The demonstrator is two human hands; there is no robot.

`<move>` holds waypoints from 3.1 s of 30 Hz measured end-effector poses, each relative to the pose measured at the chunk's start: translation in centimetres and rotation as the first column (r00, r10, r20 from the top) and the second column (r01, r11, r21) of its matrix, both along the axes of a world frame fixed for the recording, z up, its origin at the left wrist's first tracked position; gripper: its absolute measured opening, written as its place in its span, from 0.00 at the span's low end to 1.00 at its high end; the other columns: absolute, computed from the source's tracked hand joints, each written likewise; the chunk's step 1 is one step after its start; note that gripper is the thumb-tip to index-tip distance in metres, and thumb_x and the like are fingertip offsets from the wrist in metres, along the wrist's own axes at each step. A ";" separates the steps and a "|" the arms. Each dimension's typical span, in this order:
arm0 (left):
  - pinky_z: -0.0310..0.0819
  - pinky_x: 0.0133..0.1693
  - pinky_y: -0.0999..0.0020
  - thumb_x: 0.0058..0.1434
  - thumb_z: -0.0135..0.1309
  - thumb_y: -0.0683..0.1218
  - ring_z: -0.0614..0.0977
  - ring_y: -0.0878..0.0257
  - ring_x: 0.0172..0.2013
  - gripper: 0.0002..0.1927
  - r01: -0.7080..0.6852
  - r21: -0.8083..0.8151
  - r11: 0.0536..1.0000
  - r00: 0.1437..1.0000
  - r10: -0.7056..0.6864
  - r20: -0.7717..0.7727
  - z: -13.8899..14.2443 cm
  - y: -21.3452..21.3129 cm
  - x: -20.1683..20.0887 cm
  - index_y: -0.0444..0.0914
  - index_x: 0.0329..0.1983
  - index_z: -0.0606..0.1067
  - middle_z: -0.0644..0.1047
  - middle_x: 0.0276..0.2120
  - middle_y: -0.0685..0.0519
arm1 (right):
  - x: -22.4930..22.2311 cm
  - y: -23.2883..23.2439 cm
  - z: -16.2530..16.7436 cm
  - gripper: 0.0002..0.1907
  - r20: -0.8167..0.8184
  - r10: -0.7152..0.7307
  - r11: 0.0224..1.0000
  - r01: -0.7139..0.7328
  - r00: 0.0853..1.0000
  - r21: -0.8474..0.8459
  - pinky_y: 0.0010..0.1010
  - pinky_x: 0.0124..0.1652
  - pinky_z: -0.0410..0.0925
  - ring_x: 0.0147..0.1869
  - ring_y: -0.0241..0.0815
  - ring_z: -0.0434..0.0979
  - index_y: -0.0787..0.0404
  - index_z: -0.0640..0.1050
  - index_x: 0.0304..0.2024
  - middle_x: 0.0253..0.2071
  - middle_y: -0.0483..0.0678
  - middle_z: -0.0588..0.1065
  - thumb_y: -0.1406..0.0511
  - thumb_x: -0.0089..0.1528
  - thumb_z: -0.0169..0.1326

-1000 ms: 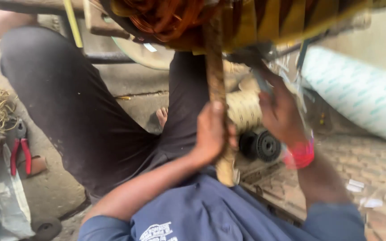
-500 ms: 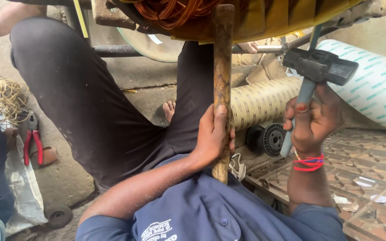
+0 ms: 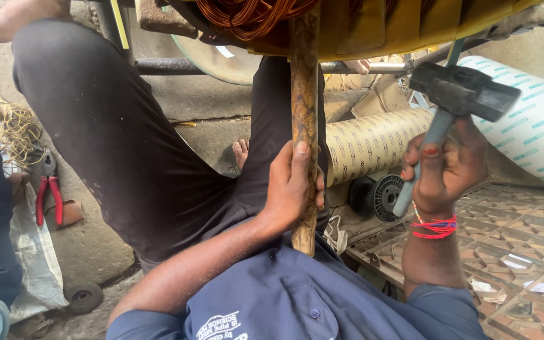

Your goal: The person is repairing a motor by hand, using a wooden stick and hammer to adjust copper windings. They also use pliers to cut and manipulate the wires, working on the motor's internal components.

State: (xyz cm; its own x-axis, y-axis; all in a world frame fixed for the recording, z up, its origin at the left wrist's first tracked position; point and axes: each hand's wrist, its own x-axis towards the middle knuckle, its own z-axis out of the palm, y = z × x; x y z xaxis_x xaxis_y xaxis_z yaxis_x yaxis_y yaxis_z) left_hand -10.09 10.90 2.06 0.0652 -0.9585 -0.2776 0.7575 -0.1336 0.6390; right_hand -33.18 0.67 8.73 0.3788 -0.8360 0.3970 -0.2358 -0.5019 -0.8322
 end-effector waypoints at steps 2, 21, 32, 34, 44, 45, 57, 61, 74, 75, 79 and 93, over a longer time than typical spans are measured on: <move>0.69 0.17 0.71 0.75 0.36 0.62 0.73 0.66 0.14 0.24 -0.002 0.008 1.000 1.000 0.002 -0.001 0.3 0.3 0.3 0.35 0.42 0.63 0.72 0.21 0.51 | -0.9 -0.2 0.6 0.24 0.055 -0.025 0.999 0.027 0.998 -0.036 0.25 0.26 0.63 0.25 0.35 0.70 0.62 0.63 0.73 0.28 0.52 0.71 0.64 0.78 0.53; 0.67 0.15 0.69 0.75 0.37 0.57 0.71 0.64 0.13 0.20 -0.060 0.018 0.998 0.997 0.059 0.049 -0.8 1.5 0.5 0.35 0.44 0.65 0.70 0.19 0.51 | 0.9 0.8 -1.3 0.23 0.035 -0.014 0.989 0.009 0.999 0.145 0.20 0.23 0.61 0.24 0.31 0.66 0.52 0.61 0.75 0.28 0.47 0.69 0.64 0.79 0.49; 0.68 0.17 0.70 0.75 0.34 0.59 0.72 0.65 0.13 0.24 0.009 0.022 1.000 0.996 -0.011 0.092 -2.0 2.1 1.8 0.33 0.45 0.67 0.71 0.20 0.51 | 0.3 1.4 3.2 0.15 0.307 0.065 0.996 -0.041 0.949 -0.082 0.25 0.27 0.66 0.24 0.36 0.69 0.58 0.73 0.54 0.28 0.49 0.70 0.55 0.76 0.49; 0.68 0.17 0.71 0.75 0.34 0.59 0.72 0.65 0.13 0.24 0.009 0.021 1.000 0.994 -0.011 0.107 -2.0 2.1 1.9 0.33 0.46 0.67 0.71 0.20 0.51 | 3.6 2.0 5.6 0.12 0.430 0.169 0.960 -0.050 0.887 -0.274 0.29 0.31 0.67 0.29 0.41 0.71 0.57 0.71 0.56 0.33 0.53 0.71 0.58 0.76 0.49; 0.69 0.17 0.68 0.74 0.37 0.58 0.71 0.65 0.15 0.20 0.092 0.066 0.994 0.996 -0.091 -0.021 0.3 1.5 -1.0 0.37 0.45 0.65 0.70 0.21 0.53 | 4.7 1.7 -1.2 0.27 -0.074 0.056 0.963 -0.034 0.996 0.268 0.21 0.24 0.60 0.22 0.32 0.64 0.59 0.58 0.75 0.25 0.46 0.68 0.63 0.77 0.50; 0.69 0.18 0.68 0.75 0.37 0.58 0.72 0.65 0.15 0.20 0.096 0.001 0.995 0.995 -0.096 -0.007 0.1 0.8 -1.3 0.37 0.45 0.65 0.70 0.21 0.52 | 3.4 1.3 -1.8 0.29 -0.018 0.045 0.973 -0.040 0.999 0.226 0.20 0.24 0.60 0.22 0.31 0.65 0.60 0.56 0.75 0.25 0.46 0.69 0.62 0.76 0.51; 0.75 0.45 0.53 0.74 0.43 0.55 0.82 0.47 0.43 0.21 0.287 -0.203 0.936 0.746 -0.085 0.660 -0.2 -1.8 -6.7 0.33 0.53 0.70 0.78 0.40 0.41 | 1.1 1.3 -3.5 0.45 0.250 0.015 0.999 -0.006 0.968 -0.035 0.21 0.26 0.62 0.27 0.32 0.70 0.68 0.64 0.60 0.30 0.45 0.70 0.49 0.56 0.72; 0.73 0.46 0.48 0.74 0.46 0.53 0.79 0.37 0.46 0.19 0.492 -0.203 0.847 0.545 -0.117 0.830 -0.4 -2.5 -8.5 0.31 0.52 0.69 0.76 0.43 0.36 | -2.2 0.8 -4.1 0.34 -0.018 -0.091 0.995 0.091 0.996 0.038 0.20 0.28 0.58 0.25 0.31 0.65 0.64 0.68 0.48 0.27 0.43 0.65 0.57 0.52 0.75; 0.56 0.71 0.40 0.73 0.49 0.49 0.61 0.33 0.71 0.30 0.082 -0.449 0.890 -0.413 0.440 0.798 0.4 -12.2 2.8 0.31 0.73 0.58 0.61 0.70 0.31 | -8.7 3.9 -24.8 0.33 -0.303 -0.425 0.868 0.479 0.853 0.130 0.31 0.40 0.73 0.42 0.40 0.79 0.68 0.71 0.53 0.41 0.54 0.78 0.65 0.51 0.73; 0.55 0.71 0.40 0.74 0.49 0.49 0.61 0.33 0.72 0.30 0.056 -0.429 0.902 -0.428 0.410 0.806 0.6 -13.1 3.0 0.31 0.73 0.58 0.60 0.70 0.32 | -8.5 4.2 -26.7 0.33 -0.361 -0.440 0.819 0.533 0.822 0.215 0.32 0.39 0.73 0.39 0.40 0.79 0.67 0.72 0.52 0.39 0.54 0.79 0.64 0.50 0.73; 0.54 0.73 0.41 0.74 0.46 0.49 0.63 0.37 0.72 0.28 0.025 -0.378 0.926 -0.425 0.352 0.834 1.6 -15.1 3.1 0.32 0.74 0.60 0.61 0.72 0.36 | -7.1 4.8 -31.6 0.33 -0.462 -0.413 0.657 0.608 0.785 0.446 0.33 0.36 0.72 0.35 0.41 0.80 0.65 0.73 0.50 0.35 0.54 0.79 0.60 0.49 0.73; 0.57 0.68 0.51 0.55 0.48 0.48 0.71 0.46 0.66 0.40 0.061 -0.348 0.936 -0.497 0.331 0.802 1.6 -16.9 4.0 0.30 0.72 0.59 0.66 0.69 0.39 | -3.3 2.8 -32.3 0.31 -0.406 -0.436 0.617 0.595 0.803 0.515 0.32 0.46 0.72 0.45 0.43 0.80 0.64 0.74 0.52 0.43 0.54 0.80 0.58 0.52 0.72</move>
